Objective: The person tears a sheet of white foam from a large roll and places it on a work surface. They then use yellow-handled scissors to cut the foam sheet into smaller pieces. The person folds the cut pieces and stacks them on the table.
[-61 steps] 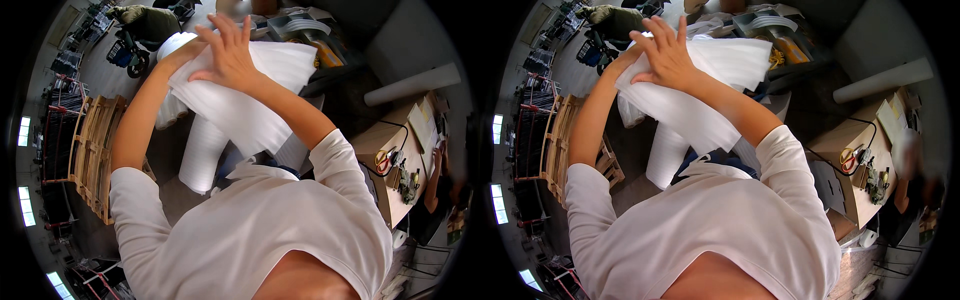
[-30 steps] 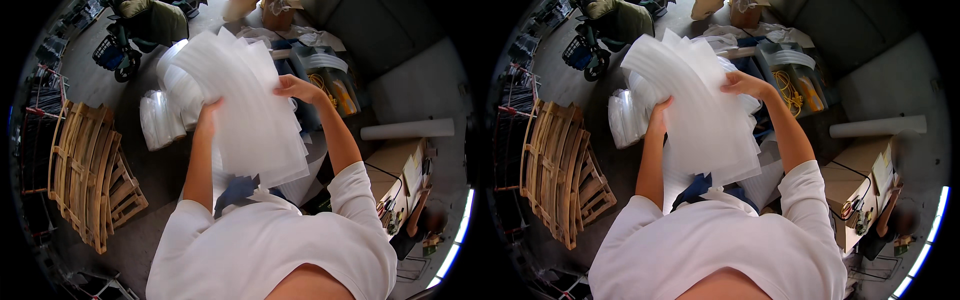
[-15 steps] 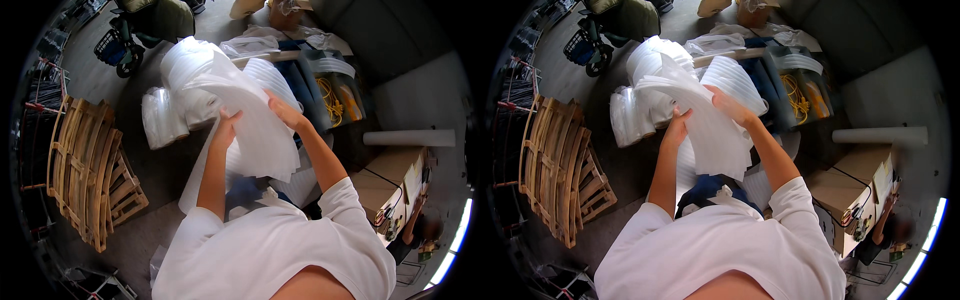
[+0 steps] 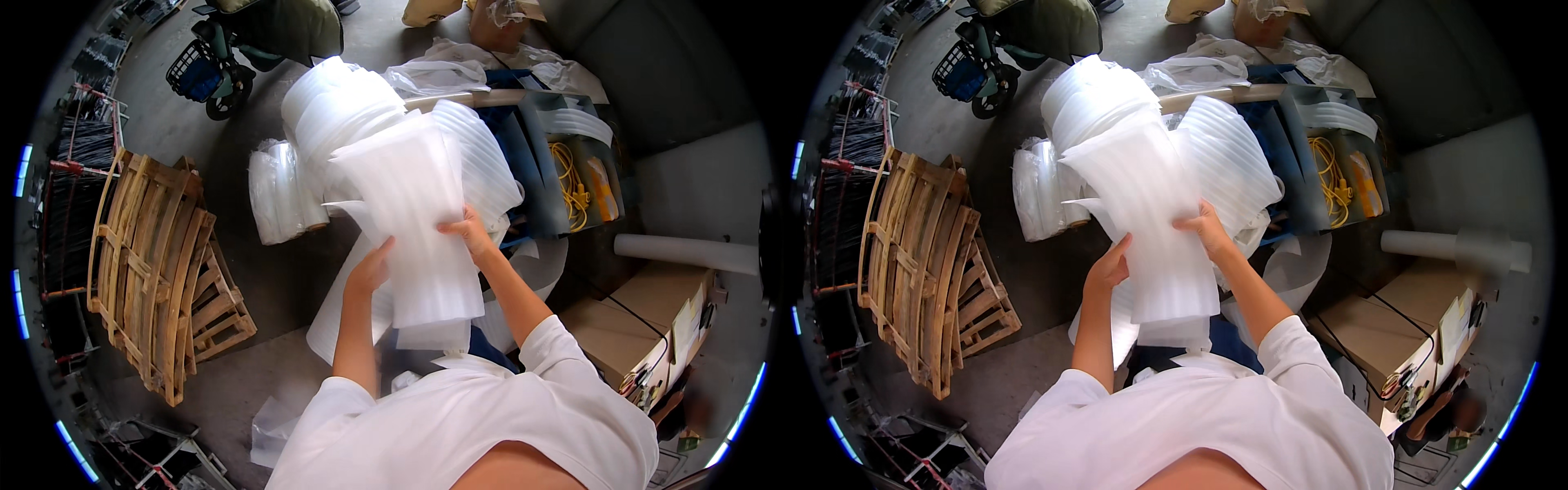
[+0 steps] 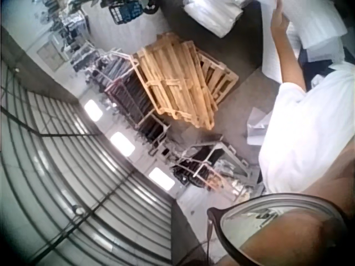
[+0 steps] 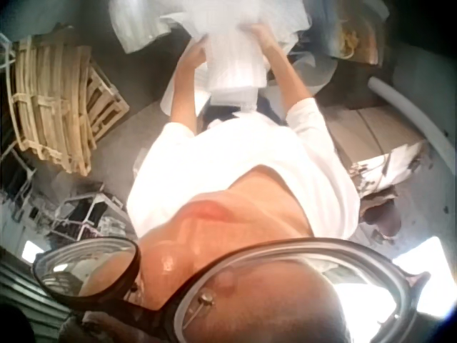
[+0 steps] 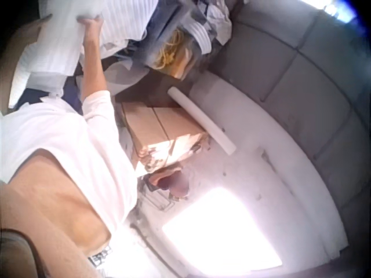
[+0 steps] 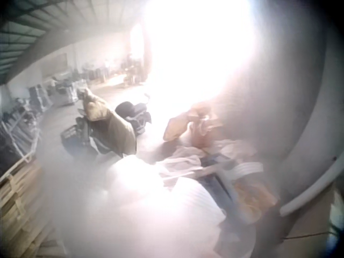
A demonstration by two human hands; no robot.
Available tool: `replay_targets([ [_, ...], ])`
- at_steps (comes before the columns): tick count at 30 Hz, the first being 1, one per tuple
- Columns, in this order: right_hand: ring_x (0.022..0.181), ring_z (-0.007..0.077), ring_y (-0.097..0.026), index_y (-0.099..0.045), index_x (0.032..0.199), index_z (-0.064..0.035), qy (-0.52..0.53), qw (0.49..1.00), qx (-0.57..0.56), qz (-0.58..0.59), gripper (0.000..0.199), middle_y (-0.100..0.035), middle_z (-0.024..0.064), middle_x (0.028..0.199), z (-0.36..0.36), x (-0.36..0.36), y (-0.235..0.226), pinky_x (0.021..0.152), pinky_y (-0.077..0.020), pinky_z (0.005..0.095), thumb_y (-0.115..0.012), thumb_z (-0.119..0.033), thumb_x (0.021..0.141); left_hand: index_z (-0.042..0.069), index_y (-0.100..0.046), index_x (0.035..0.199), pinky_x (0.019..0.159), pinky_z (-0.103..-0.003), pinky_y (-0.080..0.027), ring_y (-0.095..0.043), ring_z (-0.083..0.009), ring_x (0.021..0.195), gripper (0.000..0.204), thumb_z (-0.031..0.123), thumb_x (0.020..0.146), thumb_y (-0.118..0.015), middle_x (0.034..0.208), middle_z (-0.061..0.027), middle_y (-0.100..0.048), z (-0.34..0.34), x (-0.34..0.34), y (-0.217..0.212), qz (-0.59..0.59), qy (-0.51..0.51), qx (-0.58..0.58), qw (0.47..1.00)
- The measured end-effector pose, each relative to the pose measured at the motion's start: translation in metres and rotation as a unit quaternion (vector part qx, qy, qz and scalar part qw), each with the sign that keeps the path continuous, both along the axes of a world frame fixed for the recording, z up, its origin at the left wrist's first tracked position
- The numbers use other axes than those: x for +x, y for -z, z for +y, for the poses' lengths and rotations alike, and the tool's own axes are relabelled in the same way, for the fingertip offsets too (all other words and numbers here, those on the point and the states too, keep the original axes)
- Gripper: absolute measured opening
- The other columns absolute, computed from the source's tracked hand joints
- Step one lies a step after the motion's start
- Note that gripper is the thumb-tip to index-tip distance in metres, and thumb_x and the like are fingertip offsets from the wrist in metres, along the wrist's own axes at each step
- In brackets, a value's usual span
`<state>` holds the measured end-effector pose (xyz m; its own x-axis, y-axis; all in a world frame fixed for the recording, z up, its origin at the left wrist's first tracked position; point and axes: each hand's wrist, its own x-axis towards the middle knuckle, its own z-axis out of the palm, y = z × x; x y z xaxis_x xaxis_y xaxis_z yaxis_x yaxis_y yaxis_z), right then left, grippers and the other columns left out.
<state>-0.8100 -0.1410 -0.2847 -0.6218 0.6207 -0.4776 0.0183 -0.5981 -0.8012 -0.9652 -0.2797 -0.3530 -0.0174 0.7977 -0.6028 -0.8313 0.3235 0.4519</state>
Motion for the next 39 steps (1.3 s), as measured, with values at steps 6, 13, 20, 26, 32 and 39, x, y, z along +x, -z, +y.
replay_targets([
  [6,0.085,0.0197,-0.057,-0.048,0.106,0.0021,-0.047,0.995,-0.091,0.005,0.040,-0.057,0.0116,0.098,0.019,-0.057,0.047,0.076,-0.0464,0.0317,-0.063,-0.004,0.070,0.001,-0.038,0.121,0.084,-0.033,-0.042,-0.050,-0.0218,0.102,0.057,0.016,0.072,-0.064,0.113,-0.0115,-0.050,0.028,-0.056,-0.014,0.172,0.004,-0.012,0.985],
  [13,0.099,0.0195,-0.050,-0.038,0.118,0.0009,-0.069,0.997,-0.002,0.032,0.052,-0.049,0.0132,0.110,0.061,-0.120,0.065,0.082,-0.0415,0.0314,-0.062,-0.019,0.076,-0.005,-0.050,0.106,0.076,-0.029,-0.045,-0.056,-0.0217,0.086,0.049,0.018,0.065,-0.066,0.097,-0.0127,-0.057,0.076,-0.153,-0.021,0.275,0.067,-0.052,0.958],
  [20,0.099,0.0145,-0.047,-0.038,0.121,-0.0079,-0.094,0.988,0.060,-0.102,0.047,-0.048,0.0077,0.106,0.081,-0.099,0.073,0.082,-0.0402,0.0286,-0.053,-0.030,0.082,-0.006,-0.047,0.109,0.075,-0.032,-0.045,-0.060,-0.0302,0.079,0.046,0.011,0.067,-0.058,0.087,-0.0177,-0.062,0.157,-0.260,-0.043,0.749,0.011,-0.076,0.658],
  [26,0.092,0.0137,-0.052,-0.046,0.114,-0.0088,-0.080,0.992,-0.019,-0.095,0.033,-0.051,0.0057,0.101,0.056,-0.052,0.091,0.078,-0.0428,0.0294,-0.046,-0.024,0.085,0.007,-0.046,0.117,0.069,-0.037,-0.050,-0.060,-0.0345,0.083,0.043,0.001,0.075,-0.047,0.106,-0.0183,-0.056,0.264,-0.265,-0.071,0.965,-0.048,-0.070,0.247],
  [32,0.098,0.0136,-0.049,-0.045,0.115,-0.0086,-0.064,0.991,-0.054,-0.107,0.036,-0.049,0.0061,0.108,0.038,-0.012,0.109,0.083,-0.0395,0.0275,-0.046,-0.029,0.086,0.009,-0.033,0.127,0.061,-0.034,-0.051,-0.060,-0.0293,0.076,0.051,0.003,0.078,-0.047,0.105,-0.0159,-0.051,0.304,-0.261,0.079,0.946,0.193,-0.161,0.205],
  [39,0.099,0.0131,-0.048,-0.045,0.116,-0.0077,-0.055,0.989,-0.043,-0.130,0.036,-0.049,0.0062,0.110,0.034,0.025,0.118,0.081,-0.0389,0.0262,-0.046,-0.029,0.086,0.018,-0.012,0.136,0.093,-0.062,-0.020,-0.013,-0.0399,0.127,0.093,0.044,0.064,-0.065,0.139,-0.0199,-0.009,0.292,-0.212,0.144,0.829,0.363,-0.195,0.378],
])
